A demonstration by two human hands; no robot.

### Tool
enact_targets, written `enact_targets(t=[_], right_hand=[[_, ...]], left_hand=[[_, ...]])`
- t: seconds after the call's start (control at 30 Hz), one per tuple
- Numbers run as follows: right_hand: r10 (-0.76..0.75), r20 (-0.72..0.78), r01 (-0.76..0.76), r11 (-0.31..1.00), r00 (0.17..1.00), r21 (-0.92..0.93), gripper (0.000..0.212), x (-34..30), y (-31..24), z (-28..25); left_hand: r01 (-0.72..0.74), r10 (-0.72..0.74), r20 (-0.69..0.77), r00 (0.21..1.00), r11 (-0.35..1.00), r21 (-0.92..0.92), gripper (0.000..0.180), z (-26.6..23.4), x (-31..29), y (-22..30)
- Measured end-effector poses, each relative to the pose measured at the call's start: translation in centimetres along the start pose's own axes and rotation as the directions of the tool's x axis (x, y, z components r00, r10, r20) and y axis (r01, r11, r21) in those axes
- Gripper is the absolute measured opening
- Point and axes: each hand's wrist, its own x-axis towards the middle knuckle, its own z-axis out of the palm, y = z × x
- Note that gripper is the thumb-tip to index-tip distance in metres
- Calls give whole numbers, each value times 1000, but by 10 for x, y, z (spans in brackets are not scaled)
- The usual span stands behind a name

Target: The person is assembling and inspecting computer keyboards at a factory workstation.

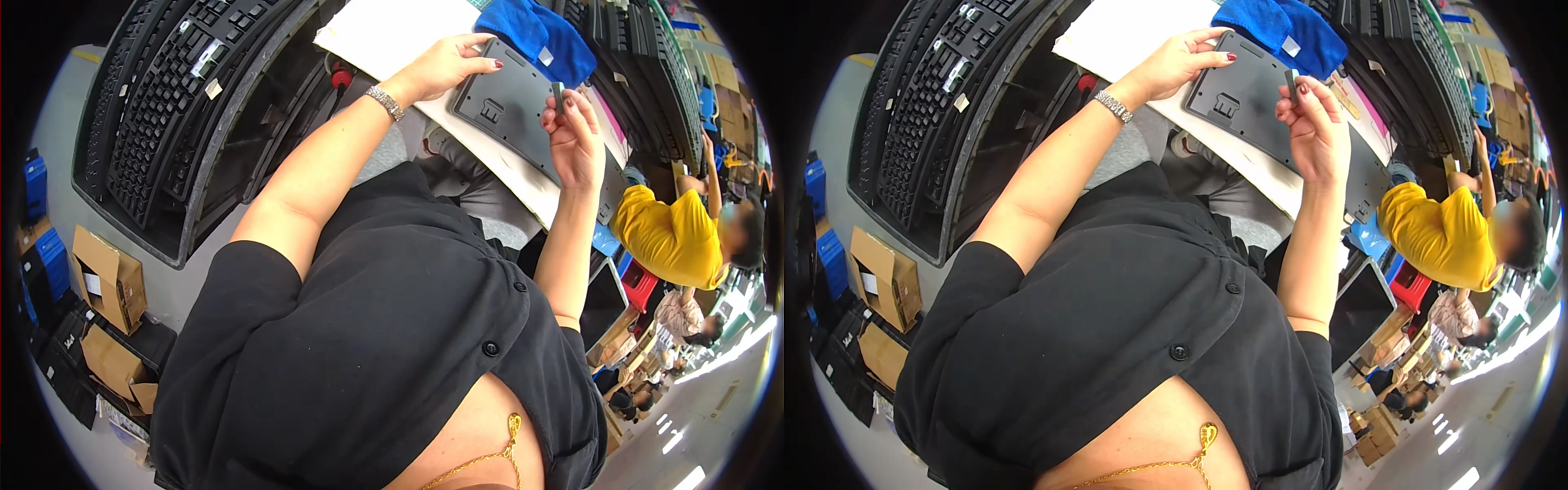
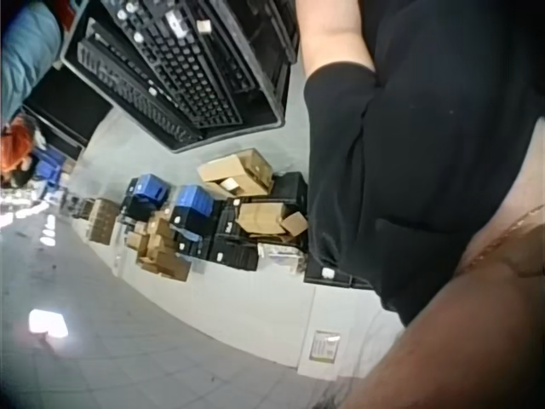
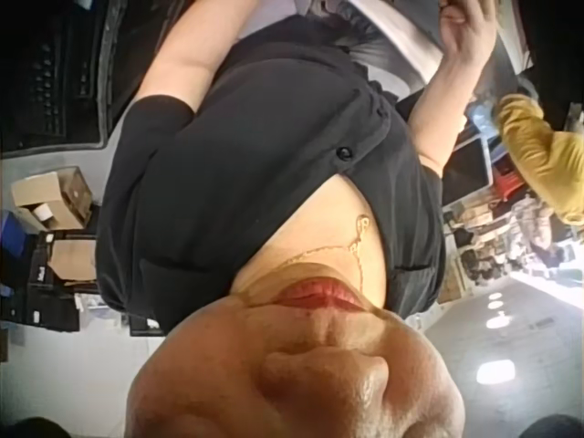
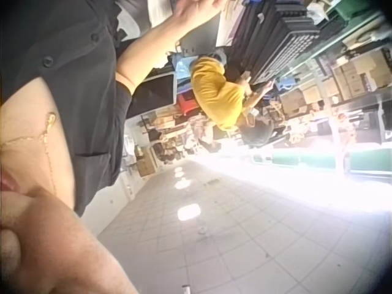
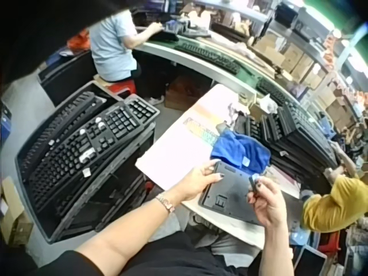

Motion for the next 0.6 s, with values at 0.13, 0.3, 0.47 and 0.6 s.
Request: enact_targets(t=[0.13,0.3,0.47,0.6], right_hand=[[1,16,0,998,1000,-63,25,-1,4,-2],[7,-54,-30,900,998,-434,15,-1,8,11],[-284,272,333,196,920,-922,10,3,20,31],[-319,495,495,-88,808,-864,11,7,33,32]], left_hand=[[19,-18,-19,1000,999,42,59,2,-2,4],[-30,30,-30,999,1000,0,66,4,-3,5],[8,-9,-5,1000,999,-52,61,3,-4,8],[-4,4,-20,1000,1000,9,61,2,-3,5]])
